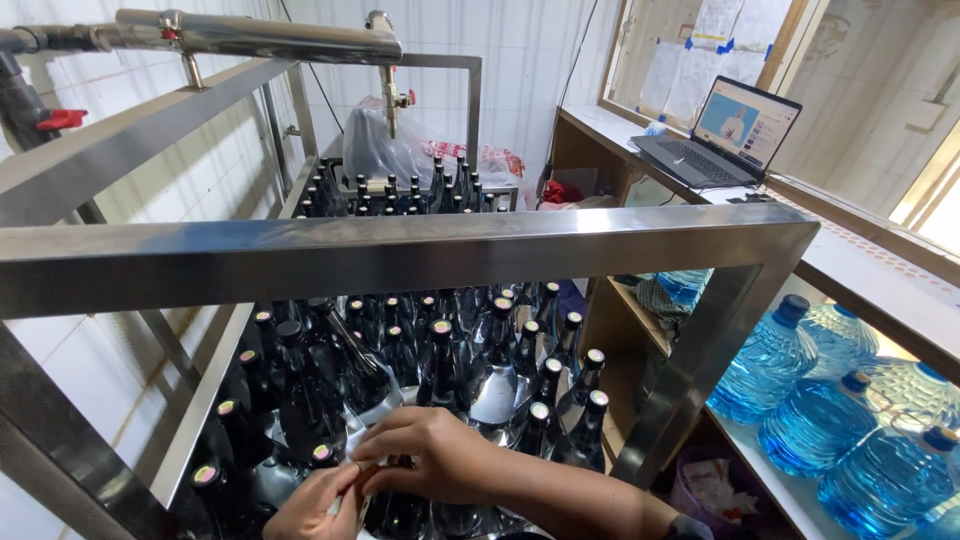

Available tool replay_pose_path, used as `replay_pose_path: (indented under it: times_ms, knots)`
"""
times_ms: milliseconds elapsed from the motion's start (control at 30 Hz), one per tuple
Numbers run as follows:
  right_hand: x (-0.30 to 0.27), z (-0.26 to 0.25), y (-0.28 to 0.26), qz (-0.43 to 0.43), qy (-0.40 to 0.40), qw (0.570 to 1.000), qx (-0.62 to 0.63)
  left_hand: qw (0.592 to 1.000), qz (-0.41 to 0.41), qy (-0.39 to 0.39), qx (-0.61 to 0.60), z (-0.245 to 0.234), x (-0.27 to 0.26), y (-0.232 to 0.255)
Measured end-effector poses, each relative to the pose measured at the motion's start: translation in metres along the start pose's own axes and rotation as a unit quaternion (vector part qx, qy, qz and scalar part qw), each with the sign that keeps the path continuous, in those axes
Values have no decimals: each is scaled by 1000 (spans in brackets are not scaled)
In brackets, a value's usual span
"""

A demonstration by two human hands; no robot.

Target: Peeling small adhesive labels from a roll and applying them to the tops of glass bottles arranged in a crate.

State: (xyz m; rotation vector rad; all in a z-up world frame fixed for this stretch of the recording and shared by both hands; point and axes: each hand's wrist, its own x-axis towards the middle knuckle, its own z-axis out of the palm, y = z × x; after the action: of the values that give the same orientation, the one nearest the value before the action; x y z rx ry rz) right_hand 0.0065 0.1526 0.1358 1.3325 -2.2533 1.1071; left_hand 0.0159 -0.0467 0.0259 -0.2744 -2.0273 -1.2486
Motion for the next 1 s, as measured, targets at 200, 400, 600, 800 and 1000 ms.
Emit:
replay_pose_path:
  times_ms: [200,400,600,800,1000]
  knots:
    - [15,0,-5,80,5,991,103,927,-142,-337,89,-25,32,-11]
    - [43,9,29,150,34,975,159,994,-65,-35,87,-13,4,-30]
    - [123,0,87,235,191,935,187,1000,-23,-3,18,-23,5,-34]
    - [162,29,173,213,159,955,-128,994,-50,-96,-3,-35,3,-91]
    - [166,37,171,201,78,953,-215,995,-4,54,82,-14,-10,-128]
